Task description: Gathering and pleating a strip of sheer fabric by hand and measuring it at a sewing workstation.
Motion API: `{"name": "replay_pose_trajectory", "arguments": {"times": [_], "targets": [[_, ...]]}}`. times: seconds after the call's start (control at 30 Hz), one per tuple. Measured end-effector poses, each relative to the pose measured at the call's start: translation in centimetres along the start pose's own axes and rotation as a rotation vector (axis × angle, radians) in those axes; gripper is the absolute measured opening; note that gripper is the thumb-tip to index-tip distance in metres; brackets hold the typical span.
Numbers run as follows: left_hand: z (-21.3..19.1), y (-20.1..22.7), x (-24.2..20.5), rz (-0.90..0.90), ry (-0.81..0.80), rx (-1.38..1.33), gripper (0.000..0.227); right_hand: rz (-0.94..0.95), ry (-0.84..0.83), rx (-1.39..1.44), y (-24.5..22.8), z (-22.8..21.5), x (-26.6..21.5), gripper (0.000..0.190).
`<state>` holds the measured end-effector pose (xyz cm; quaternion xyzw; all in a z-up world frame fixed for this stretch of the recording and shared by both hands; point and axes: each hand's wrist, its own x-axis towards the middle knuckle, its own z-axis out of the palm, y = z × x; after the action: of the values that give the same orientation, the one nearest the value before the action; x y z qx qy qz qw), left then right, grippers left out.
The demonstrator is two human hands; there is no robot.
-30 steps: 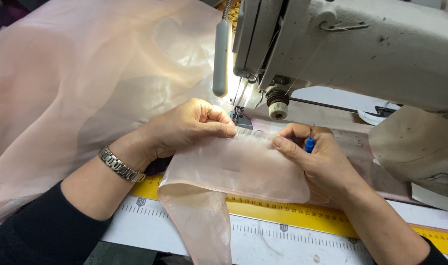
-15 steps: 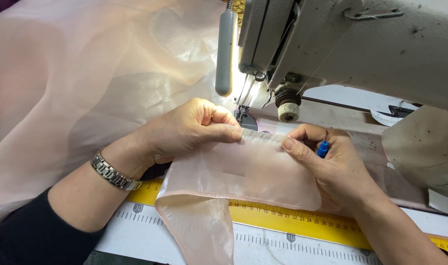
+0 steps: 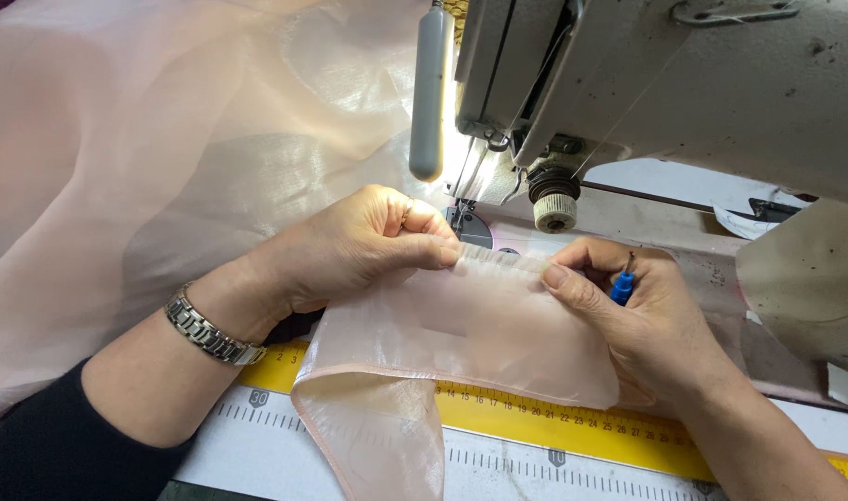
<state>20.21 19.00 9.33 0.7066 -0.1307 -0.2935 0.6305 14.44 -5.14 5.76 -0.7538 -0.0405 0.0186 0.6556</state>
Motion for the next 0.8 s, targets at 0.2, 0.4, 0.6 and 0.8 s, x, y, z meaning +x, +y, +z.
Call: {"name": "replay_pose_trajectory", "arguments": {"times": [0.2,0.4,0.6,0.8], "targets": [[0.0,-0.2,0.2,-0.010,0.002,-0.004,0.014,-0.010,0.013,-0.021,0.5,-0.1,0.1,0.019],[0.1,0.0,0.0,-0.027,0.004,0.027,0.016,-0.012,0.018,-0.126,-0.2,-0.1,0.1,0.020],[0.1,-0.1,0.1,-0.041,0.000,0.039,0.016,0.010,0.024,-0.001,0.6,-0.1,0.0,0.017],[0.0,0.0,0.1,-0.030,0.002,0.054,0.015,0.046,0.008,-0.063,-0.2,-0.2,0.0,0.019]]}}
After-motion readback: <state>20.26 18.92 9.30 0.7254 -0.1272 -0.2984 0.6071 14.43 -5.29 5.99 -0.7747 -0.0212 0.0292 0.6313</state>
